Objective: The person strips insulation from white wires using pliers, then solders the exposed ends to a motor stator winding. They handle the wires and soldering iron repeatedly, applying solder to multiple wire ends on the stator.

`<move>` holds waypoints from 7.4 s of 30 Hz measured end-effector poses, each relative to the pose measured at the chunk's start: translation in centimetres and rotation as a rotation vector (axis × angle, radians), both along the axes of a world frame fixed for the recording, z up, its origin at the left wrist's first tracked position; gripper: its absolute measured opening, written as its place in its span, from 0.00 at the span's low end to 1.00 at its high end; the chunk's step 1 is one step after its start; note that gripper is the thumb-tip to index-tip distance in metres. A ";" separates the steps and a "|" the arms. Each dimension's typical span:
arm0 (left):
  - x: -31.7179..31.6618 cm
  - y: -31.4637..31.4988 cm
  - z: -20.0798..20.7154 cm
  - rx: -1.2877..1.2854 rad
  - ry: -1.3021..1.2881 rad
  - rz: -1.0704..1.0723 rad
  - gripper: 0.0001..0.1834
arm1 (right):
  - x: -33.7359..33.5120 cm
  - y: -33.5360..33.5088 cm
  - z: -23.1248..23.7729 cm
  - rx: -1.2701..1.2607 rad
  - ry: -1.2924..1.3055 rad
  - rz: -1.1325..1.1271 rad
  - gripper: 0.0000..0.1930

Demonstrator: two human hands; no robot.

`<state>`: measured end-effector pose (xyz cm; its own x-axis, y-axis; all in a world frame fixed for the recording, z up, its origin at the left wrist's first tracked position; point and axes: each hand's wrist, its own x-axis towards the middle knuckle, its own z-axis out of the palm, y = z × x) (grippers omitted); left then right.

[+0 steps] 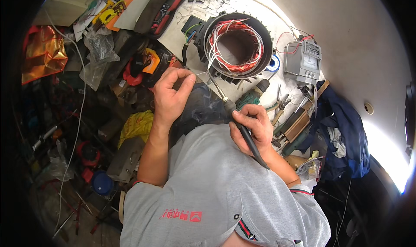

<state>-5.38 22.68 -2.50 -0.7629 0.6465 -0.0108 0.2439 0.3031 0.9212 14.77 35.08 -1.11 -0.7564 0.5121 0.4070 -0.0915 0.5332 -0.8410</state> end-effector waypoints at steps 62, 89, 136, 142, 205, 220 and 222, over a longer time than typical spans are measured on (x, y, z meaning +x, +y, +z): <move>0.5 0.2 0.0 0.005 -0.032 -0.012 0.04 | 0.4 0.0 0.2 -0.015 -0.013 0.032 0.21; 0.5 0.4 0.3 -0.011 -0.062 -0.033 0.04 | 0.3 0.1 0.4 -0.007 -0.011 0.029 0.20; -6.1 3.3 -0.2 0.046 0.345 -0.610 0.03 | 1.9 0.4 -1.0 -0.455 -0.057 -0.097 0.13; -5.8 3.3 0.2 0.036 0.305 -0.588 0.03 | 1.6 0.3 -0.9 -0.849 -0.069 -0.111 0.14; -6.4 3.6 -0.2 0.059 0.281 -0.607 0.02 | 2.1 -0.8 -1.9 -1.020 0.092 -0.127 0.16; -9.5 5.4 -0.9 0.203 0.170 -0.845 0.10 | 0.4 -10.3 3.1 -0.455 0.033 -0.620 0.14; -9.8 5.5 -1.2 0.229 0.151 -0.864 0.09 | -0.2 -11.6 3.8 -0.311 -0.089 -0.669 0.15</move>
<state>-15.21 28.17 -3.69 0.0058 0.9684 0.2492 0.4241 -0.2281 0.8764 14.55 23.48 2.74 -0.2656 0.9566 0.1199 0.2448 0.1872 -0.9513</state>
